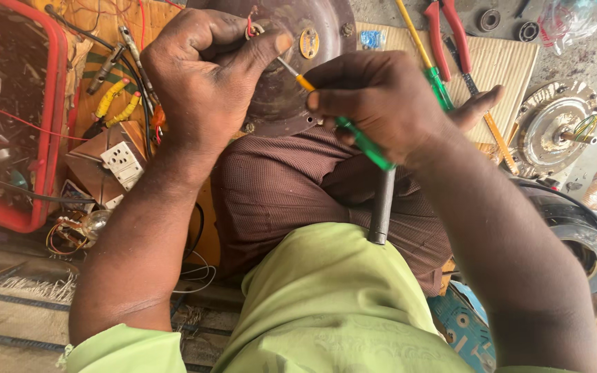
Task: The person is repairing a circular electrical component, likely a fan motor housing. They use a hammer and a screwdriver to tap and adjust parts within the central hub of the component while sitting on the floor.
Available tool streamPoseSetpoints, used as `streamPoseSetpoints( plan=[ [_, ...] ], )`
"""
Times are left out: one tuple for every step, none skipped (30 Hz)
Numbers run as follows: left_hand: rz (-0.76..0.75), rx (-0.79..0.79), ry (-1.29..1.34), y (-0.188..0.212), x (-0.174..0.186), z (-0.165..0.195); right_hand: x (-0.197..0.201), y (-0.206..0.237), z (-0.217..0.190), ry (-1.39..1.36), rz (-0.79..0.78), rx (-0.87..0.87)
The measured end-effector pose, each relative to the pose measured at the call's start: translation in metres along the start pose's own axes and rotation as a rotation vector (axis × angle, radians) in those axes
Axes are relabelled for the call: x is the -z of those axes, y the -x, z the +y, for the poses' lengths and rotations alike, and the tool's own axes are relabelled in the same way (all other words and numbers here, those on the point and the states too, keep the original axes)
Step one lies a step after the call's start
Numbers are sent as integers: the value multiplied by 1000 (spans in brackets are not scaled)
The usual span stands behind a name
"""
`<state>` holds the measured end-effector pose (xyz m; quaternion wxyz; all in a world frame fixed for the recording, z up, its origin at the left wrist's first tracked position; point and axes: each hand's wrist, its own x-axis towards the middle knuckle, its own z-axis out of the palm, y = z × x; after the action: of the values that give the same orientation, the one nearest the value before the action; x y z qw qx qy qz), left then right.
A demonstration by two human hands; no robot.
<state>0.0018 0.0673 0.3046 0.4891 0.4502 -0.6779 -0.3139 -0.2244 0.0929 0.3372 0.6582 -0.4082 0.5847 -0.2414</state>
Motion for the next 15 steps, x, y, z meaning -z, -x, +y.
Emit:
streamPoseSetpoints(
  plan=[
    [-3, -5, -8, 1, 0, 0, 1, -1, -2, -67, -19, -56],
    [-5, -12, -15, 2, 0, 0, 3, -1, -4, 134, 25, 190],
    [-5, -22, -22, 2, 1, 1, 6, -1, -7, 336, 67, 438],
    [-13, -58, -39, 3, 2, 2, 8, -1, -9, 535, 104, 680],
    [-23, -85, -55, 3, 3, 2, 9, 1, -11, 656, 121, 738],
    [-30, -116, -70, 3, 3, 3, 11, 3, -13, 781, 136, 800],
    [-31, -95, -46, 2, 4, 4, 12, 4, -14, 866, 152, 842],
    [-34, -80, -23, 1, 3, 4, 13, 5, -16, 949, 171, 885],
    [-37, -58, 6, 1, 2, 4, 13, 7, -16, 994, 180, 887],
    [-35, -45, 19, 0, 2, 4, 13, 8, -16, 1041, 184, 883],
    [-36, -32, 29, -1, 1, 4, 12, 9, -16, 1040, 192, 861],
    [-36, -23, 39, -2, 1, 5, 11, 10, -14, 1040, 201, 841],
    [-44, -46, 27, -2, 2, 5, 11, 10, -12, 1044, 211, 824],
    [-52, -71, 14, -3, 4, 6, 9, 10, -9, 944, 194, 776],
    [-59, -95, 0, -4, 5, 7, 7, 10, -5, 844, 175, 727]
  ],
)
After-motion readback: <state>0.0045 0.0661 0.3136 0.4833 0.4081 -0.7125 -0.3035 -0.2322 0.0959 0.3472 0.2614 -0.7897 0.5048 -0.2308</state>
